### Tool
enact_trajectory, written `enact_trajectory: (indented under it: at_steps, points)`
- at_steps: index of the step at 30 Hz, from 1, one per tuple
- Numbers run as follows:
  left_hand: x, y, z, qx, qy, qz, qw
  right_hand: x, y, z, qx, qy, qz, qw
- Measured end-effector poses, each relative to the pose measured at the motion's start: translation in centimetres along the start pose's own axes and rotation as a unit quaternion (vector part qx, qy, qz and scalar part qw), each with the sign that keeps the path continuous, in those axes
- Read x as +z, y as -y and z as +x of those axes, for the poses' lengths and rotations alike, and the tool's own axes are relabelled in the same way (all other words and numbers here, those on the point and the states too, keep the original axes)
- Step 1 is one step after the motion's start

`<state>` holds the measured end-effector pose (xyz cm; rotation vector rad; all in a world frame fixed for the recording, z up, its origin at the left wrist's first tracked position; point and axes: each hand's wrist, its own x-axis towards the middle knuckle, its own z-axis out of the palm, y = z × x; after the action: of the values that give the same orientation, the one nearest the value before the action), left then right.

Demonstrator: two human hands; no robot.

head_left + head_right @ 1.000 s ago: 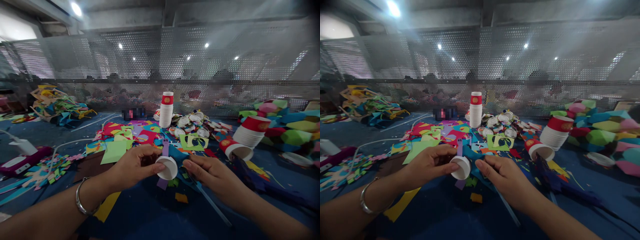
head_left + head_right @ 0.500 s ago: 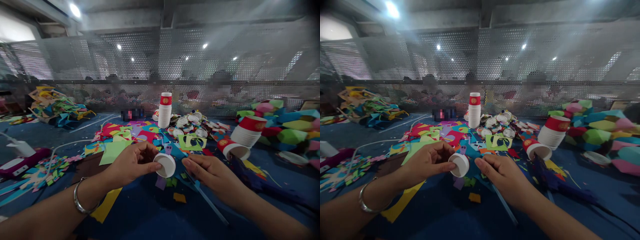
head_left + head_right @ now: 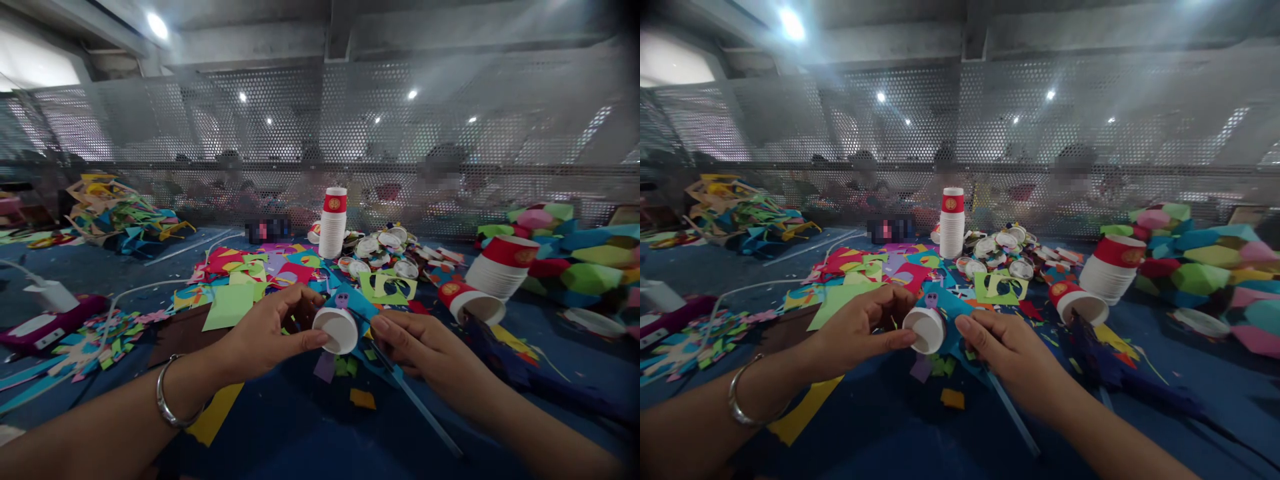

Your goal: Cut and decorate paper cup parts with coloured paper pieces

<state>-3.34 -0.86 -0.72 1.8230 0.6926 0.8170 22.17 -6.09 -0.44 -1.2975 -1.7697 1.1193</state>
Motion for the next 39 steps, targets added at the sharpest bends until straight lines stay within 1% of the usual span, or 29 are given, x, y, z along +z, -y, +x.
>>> enact_trajectory:
  at_steps: [2,4,7,10,12,16,19,22,24,27,29,32,36,39]
  points:
    - [-0.1,0.0,0.0,0.000,-0.009,0.021,1.000,0.0,0.0,0.0,0.007,0.005,0.021,1.000]
    - [-0.2,0.0,0.1,-0.004,-0.030,0.030,0.999,0.1,0.2,0.0,0.013,0.008,0.034,0.999]
    - [-0.5,0.2,0.2,-0.002,-0.063,0.020,0.998,0.1,0.5,-0.1,0.019,0.005,0.053,0.998]
    - [-0.6,0.3,0.3,-0.002,-0.070,0.009,0.998,0.0,0.7,-0.1,0.014,-0.003,0.080,0.997]
    - [-0.6,0.4,0.3,-0.012,-0.060,0.006,0.998,0.0,0.6,-0.1,0.012,-0.005,0.093,0.996]
    - [-0.2,0.5,0.2,-0.039,-0.014,-0.023,0.999,-0.1,0.2,0.0,0.005,-0.015,0.103,0.995]
    - [0.0,0.6,0.2,-0.034,0.010,-0.046,0.998,0.0,0.2,0.2,0.005,-0.013,0.106,0.994]
    - [0.1,0.6,0.2,-0.022,0.017,-0.043,0.999,0.0,0.3,0.2,0.012,0.002,0.093,0.996]
    - [0.2,0.5,0.1,-0.022,0.009,-0.016,1.000,0.0,0.4,0.1,0.011,0.008,0.072,0.997]
    - [0.4,0.1,-0.2,-0.011,0.002,0.058,0.998,0.0,0.2,-0.1,0.012,0.018,0.047,0.999]
    - [0.6,-0.1,-0.4,0.001,0.010,0.094,0.996,0.0,0.1,-0.1,0.013,0.030,0.048,0.998]
    - [0.8,-0.4,-0.6,0.006,0.026,0.109,0.994,0.1,0.1,-0.1,0.019,0.037,0.049,0.998]
    - [0.9,-0.2,-0.6,-0.004,0.063,0.073,0.995,0.2,0.2,0.0,0.015,0.031,0.033,0.999]
    - [1.0,0.0,-0.7,-0.023,0.073,0.021,0.997,0.2,0.2,0.1,0.016,0.035,0.032,0.999]
